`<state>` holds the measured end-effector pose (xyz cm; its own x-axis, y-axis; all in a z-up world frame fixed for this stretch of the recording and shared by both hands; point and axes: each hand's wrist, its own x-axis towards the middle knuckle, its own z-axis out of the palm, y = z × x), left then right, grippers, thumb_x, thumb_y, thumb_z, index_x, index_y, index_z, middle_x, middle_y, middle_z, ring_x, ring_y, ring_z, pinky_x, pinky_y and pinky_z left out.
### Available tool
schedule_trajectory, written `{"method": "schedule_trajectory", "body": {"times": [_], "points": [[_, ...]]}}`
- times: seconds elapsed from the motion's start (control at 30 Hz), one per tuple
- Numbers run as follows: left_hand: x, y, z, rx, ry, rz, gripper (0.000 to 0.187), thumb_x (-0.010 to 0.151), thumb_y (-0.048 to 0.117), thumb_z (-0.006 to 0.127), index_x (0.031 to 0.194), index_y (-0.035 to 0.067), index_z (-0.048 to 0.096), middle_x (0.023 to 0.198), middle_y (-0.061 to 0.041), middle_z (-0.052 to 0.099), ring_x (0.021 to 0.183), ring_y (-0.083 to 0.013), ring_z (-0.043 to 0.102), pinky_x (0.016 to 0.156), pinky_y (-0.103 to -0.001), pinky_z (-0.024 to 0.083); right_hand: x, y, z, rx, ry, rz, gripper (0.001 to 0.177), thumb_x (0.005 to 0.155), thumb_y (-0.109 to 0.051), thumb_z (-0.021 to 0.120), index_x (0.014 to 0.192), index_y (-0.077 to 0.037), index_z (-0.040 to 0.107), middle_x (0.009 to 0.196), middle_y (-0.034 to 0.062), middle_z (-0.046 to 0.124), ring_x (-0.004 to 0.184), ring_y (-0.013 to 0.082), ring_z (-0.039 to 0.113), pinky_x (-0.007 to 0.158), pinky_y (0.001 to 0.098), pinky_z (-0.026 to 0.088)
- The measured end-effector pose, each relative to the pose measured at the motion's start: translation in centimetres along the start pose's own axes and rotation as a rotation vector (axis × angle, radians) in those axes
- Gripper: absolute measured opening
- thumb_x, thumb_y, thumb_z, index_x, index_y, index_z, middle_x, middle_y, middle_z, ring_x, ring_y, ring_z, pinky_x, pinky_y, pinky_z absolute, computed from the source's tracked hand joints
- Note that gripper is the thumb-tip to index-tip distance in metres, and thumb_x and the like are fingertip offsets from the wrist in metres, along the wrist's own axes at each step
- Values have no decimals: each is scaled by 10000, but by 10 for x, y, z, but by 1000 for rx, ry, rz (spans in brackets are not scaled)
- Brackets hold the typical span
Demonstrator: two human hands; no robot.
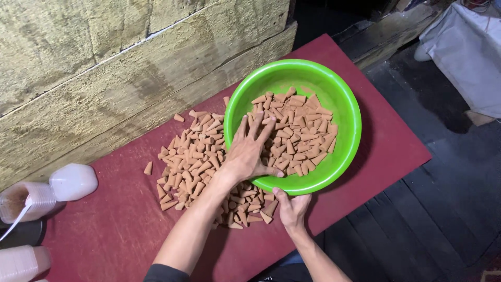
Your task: Sort and inspect incense cones on a table after pouring them from a bowl.
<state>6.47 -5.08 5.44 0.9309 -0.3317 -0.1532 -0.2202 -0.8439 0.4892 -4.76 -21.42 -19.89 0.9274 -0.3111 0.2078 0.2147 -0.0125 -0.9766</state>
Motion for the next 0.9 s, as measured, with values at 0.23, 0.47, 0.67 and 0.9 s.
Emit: {"method": "schedule_trajectory", "body": {"times": [0.23,0.47,0.67,0.9], "points": [[12,1,3,171,-114,108,1411,515,679,940,1654,341,179,1709,-196,129,1509,-599,87,1183,-744,169,3,-18,2,38,-16,39,695,739,-83,817,1367,28,543,1214,158,616,1198,272,599,1006,487,464],[8,8,14,333,-85,231,1000,636,590,779,1551,410,419,1725,-90,148,1543,-534,78,1133,-829,96,-4,-11,-3,4,30,22,451,727,-80,840,1117,20,635,993,112,654,972,215,655,833,408,539],[23,1,6,415,-35,282,738,811,559,760,1482,348,540,1714,-69,180,1560,-474,86,1170,-767,167,-2,-4,-1,30,31,5,528,769,-115,826,1221,33,598,1118,124,645,1101,235,632,936,453,535],[77,-27,18,273,-40,297,640,842,729,624,1369,367,610,1657,-64,316,1579,-379,140,1257,-654,118,19,-64,10,-33,47,-8,713,775,-141,803,1406,18,511,1348,153,605,1246,292,593,1049,506,468]]}}
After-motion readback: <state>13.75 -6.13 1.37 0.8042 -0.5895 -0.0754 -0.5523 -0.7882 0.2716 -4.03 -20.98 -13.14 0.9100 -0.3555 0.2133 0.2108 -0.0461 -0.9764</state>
